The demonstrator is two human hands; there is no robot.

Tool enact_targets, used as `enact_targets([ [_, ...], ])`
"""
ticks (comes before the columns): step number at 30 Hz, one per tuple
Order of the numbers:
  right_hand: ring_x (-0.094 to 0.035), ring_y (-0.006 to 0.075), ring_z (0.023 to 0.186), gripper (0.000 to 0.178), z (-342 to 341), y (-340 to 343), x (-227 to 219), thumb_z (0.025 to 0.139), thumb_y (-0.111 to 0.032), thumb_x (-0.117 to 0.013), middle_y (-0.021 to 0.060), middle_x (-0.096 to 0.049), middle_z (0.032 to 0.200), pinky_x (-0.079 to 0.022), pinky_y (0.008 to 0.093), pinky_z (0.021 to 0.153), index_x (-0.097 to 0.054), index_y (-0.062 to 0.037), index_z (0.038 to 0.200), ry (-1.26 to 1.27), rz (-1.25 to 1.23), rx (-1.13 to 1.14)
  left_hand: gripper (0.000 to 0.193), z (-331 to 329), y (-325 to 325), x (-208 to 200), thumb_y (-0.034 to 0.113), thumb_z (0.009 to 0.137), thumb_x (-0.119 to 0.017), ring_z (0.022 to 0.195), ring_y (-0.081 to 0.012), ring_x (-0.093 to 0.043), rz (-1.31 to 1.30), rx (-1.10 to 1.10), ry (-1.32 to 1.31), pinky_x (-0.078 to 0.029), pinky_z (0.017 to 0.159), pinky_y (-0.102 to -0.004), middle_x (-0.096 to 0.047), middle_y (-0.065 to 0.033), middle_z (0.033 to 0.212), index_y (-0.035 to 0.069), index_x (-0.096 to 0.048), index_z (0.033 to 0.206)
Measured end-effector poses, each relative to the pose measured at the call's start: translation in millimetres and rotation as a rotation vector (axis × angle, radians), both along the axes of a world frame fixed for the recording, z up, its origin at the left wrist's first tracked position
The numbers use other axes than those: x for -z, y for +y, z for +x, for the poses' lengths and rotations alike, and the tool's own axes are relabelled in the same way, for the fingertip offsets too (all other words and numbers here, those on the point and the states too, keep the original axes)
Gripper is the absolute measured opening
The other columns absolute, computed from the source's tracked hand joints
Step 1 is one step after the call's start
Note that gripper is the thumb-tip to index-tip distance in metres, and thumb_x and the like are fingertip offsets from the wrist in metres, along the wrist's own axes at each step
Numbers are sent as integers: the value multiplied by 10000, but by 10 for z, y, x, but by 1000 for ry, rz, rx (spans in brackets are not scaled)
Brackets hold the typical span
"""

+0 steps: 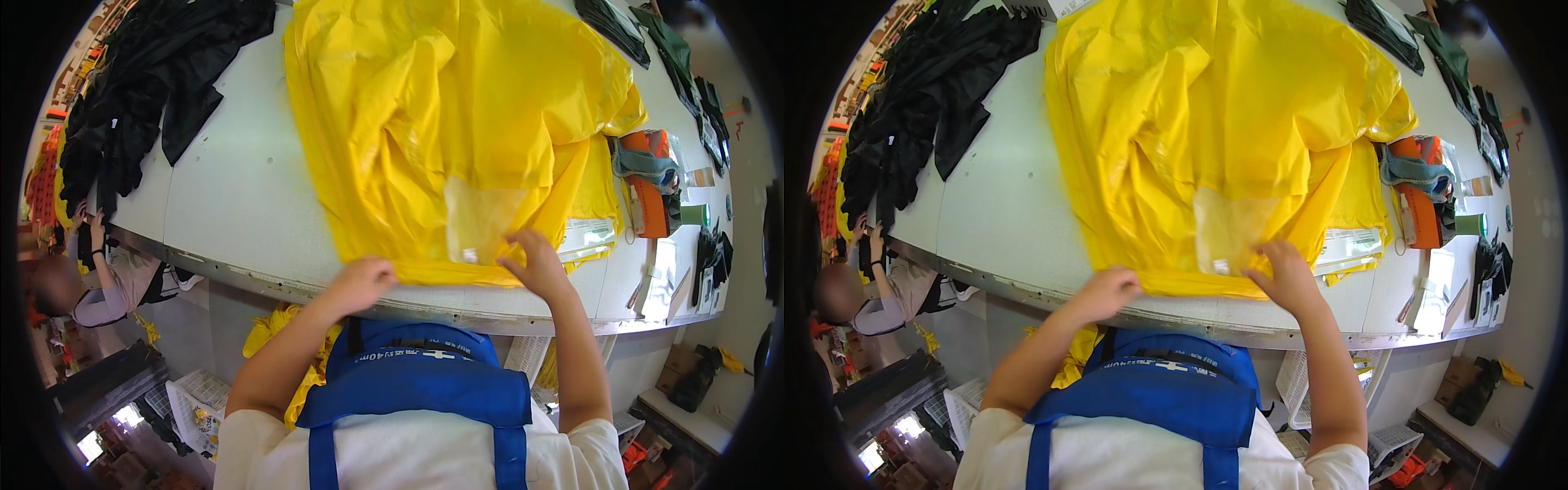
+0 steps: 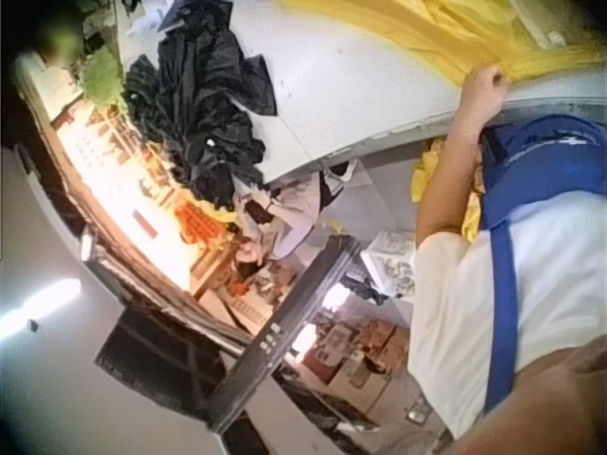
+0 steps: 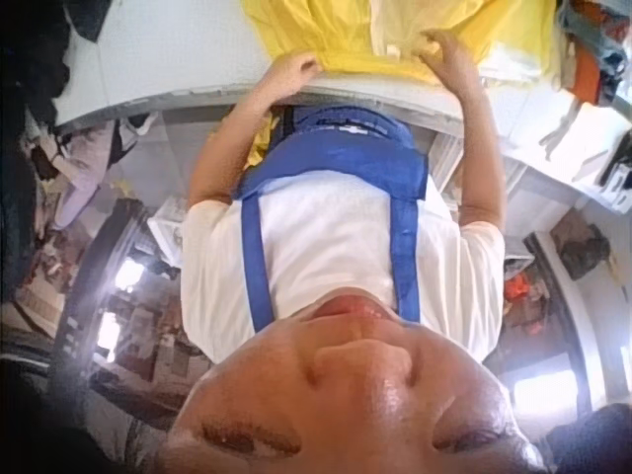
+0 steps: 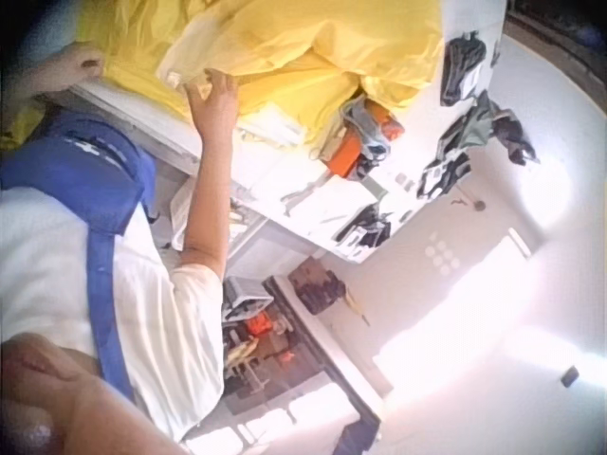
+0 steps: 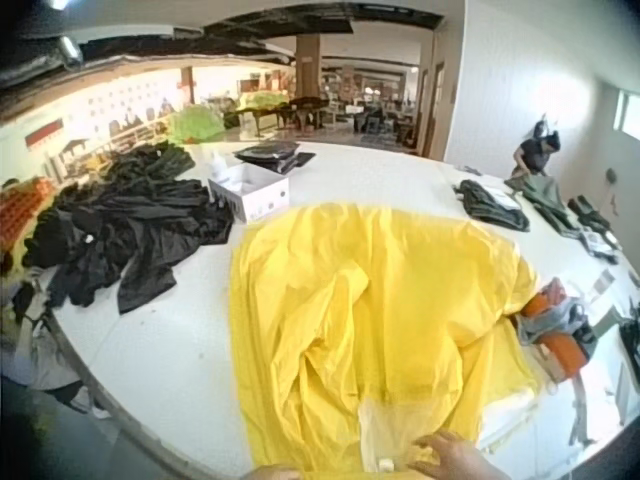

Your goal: The person folds a yellow raincoat on a white table. They smooth the fabric, fold the sleeves and body, and use scissors to trim a small piece of fabric. The folded raincoat is placed on a stack of similar items.

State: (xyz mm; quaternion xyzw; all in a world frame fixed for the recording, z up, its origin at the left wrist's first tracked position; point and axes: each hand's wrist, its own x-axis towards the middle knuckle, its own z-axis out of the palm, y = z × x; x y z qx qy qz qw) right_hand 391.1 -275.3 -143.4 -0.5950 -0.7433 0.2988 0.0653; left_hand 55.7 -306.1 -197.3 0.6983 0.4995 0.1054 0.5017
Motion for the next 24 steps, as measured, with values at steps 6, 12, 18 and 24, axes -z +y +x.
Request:
enact_targets([
  [6, -518, 391, 1142, 661, -1368, 608, 258, 811, -281, -706, 211, -497, 1285, -438, 409, 968, -421, -30, 1352, 160, 81, 63, 278, 1245, -292, -251, 182, 906, -598, 1010, -194, -606, -414, 490, -820, -458, 916, -324, -652, -65, 1077, 83, -615, 1165],
  [12, -596, 344, 1040, 487, -613, 249, 459, 857, -146, -609, 186, -612, 1183, -460, 363, 925, -506, -77, 1328, 264, -249, -228, 412, 156, 247, 426, 175, 859, -671, 958, -190, -550, 232, -1037, -281, -466, 851, -334, -551, -77, 999, 21, -486, 1193],
  [18, -577, 310, 1091, 415, -220, 26, 262, 869, -130, -567, 161, -616, 1186, -438, 348, 946, -543, -137, 1284, 233, -766, -516, 549, -460, 618, 228, 156, 888, -622, 1194, -268, -492, -478, -1175, -1063, -400, 1009, -410, -508, -143, 1308, -6, -373, 1350],
  [24, -599, 273, 1014, 335, 12, 138, 122, 861, -115, -592, 106, -647, 1082, -450, 319, 879, -574, -94, 1195, 178, -897, -250, 471, -622, 469, -360, 178, 945, -481, 1277, -281, -447, -189, -1157, -1420, -370, 1056, -441, -441, -111, 1414, 56, -384, 1390],
])
